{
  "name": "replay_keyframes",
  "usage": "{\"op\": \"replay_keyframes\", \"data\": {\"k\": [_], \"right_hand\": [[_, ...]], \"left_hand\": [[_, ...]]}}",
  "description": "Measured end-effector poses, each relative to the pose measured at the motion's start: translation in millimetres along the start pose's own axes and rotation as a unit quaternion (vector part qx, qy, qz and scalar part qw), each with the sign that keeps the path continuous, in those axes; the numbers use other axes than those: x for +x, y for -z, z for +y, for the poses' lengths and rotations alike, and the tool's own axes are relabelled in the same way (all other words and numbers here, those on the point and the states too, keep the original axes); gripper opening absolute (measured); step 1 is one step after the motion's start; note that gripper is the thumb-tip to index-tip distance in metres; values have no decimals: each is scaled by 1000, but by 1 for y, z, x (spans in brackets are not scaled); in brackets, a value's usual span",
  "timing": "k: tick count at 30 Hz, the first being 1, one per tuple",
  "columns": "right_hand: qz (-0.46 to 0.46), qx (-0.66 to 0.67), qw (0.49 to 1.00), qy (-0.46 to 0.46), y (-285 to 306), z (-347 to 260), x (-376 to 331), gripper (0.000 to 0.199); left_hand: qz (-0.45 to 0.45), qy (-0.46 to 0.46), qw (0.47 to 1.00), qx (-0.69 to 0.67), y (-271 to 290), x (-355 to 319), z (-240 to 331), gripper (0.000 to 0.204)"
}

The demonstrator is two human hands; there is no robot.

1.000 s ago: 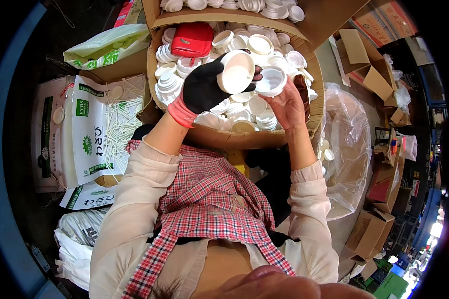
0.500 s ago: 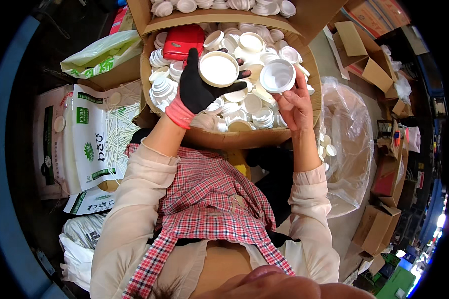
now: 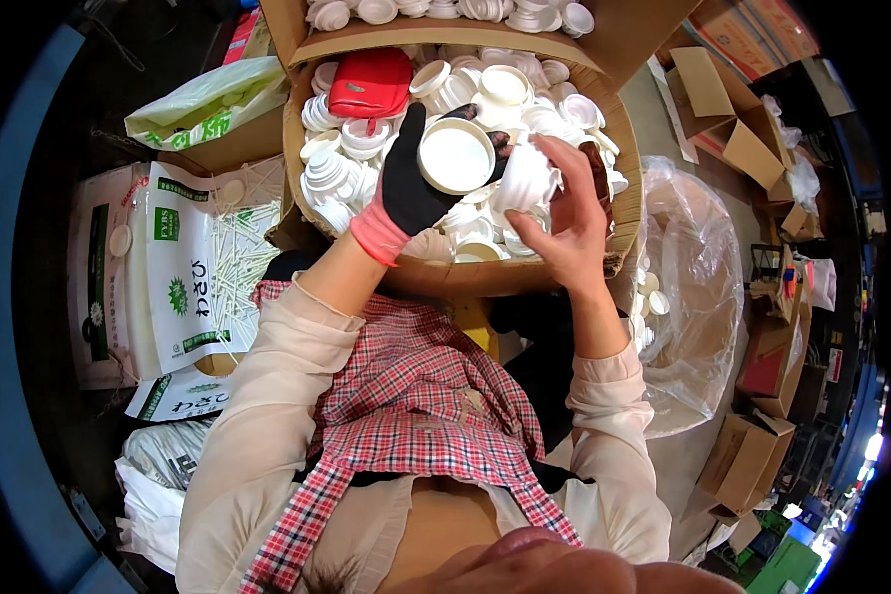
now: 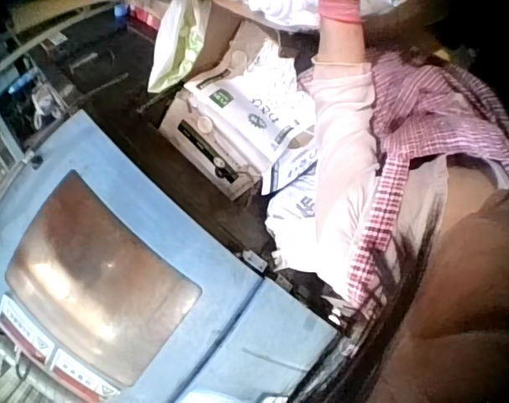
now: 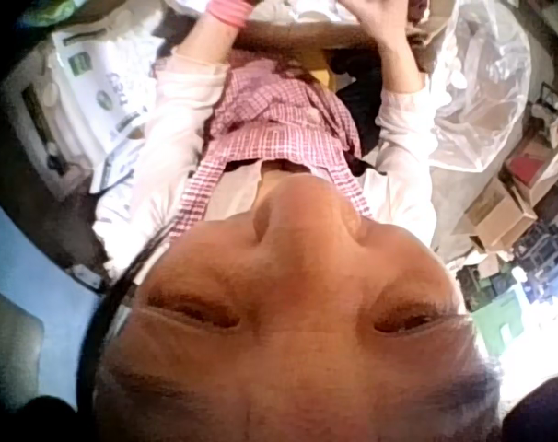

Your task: The person repeatedly picks up small white plastic containers and lids from a cardboard box, aligns them, and snaps them together. The person then places the assembled units back into the box. The person also briefly handles a red plastic case and a brown cloth.

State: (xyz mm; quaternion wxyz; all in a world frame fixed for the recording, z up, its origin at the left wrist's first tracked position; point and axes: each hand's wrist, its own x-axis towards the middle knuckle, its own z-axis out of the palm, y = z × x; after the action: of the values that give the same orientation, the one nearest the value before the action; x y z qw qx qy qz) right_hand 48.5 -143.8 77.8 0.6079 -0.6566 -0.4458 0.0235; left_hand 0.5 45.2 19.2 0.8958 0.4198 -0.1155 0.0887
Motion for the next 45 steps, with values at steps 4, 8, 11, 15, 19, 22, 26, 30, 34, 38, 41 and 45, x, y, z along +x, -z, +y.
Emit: {"op": "replay_keyframes", "data": {"k": [4, 8, 11, 15, 19, 22, 26, 30, 34, 38, 41, 45], "right_hand": [[30, -89, 996, 8, -13, 5, -3, 70], [26, -211, 975, 67, -18, -1, 1, 71], [35, -250, 963, 89, -23, -4, 1, 68], [36, -262, 959, 101, -26, -4, 0, 66], [30, -264, 958, 107, -25, -4, 1, 65], [21, -273, 956, 108, -25, -6, 3, 66], [19, -266, 958, 102, -24, -5, 2, 66], [18, -265, 959, 103, -24, -5, 2, 66], [17, -264, 959, 102, -24, -7, 3, 66], [15, -265, 958, 107, -23, -6, 2, 66], [3, -259, 959, 115, -21, 0, 2, 66], [41, -45, 998, 25, -17, 1, 8, 56]], "left_hand": [[56, 59, 992, -100, -4, -2, -3, 53], [98, 32, 992, -70, -19, 0, -2, 51], [71, 19, 991, -108, -20, -1, -4, 51], [21, 24, 989, -147, -22, -7, 2, 52], [1, 35, 973, -226, -24, -6, 5, 44], [0, -125, 967, 220, -4, -7, -12, 44], [22, -104, 971, 212, -8, -6, -9, 48], [14, -36, 999, 1, -21, -8, 2, 46], [7, -27, 999, -24, -30, -9, 7, 53], [12, -13, 998, -57, -29, -9, 6, 52], [17, -29, 998, 46, -31, -13, 11, 52], [36, -6, 990, 133, -31, -13, 15, 61]]}}
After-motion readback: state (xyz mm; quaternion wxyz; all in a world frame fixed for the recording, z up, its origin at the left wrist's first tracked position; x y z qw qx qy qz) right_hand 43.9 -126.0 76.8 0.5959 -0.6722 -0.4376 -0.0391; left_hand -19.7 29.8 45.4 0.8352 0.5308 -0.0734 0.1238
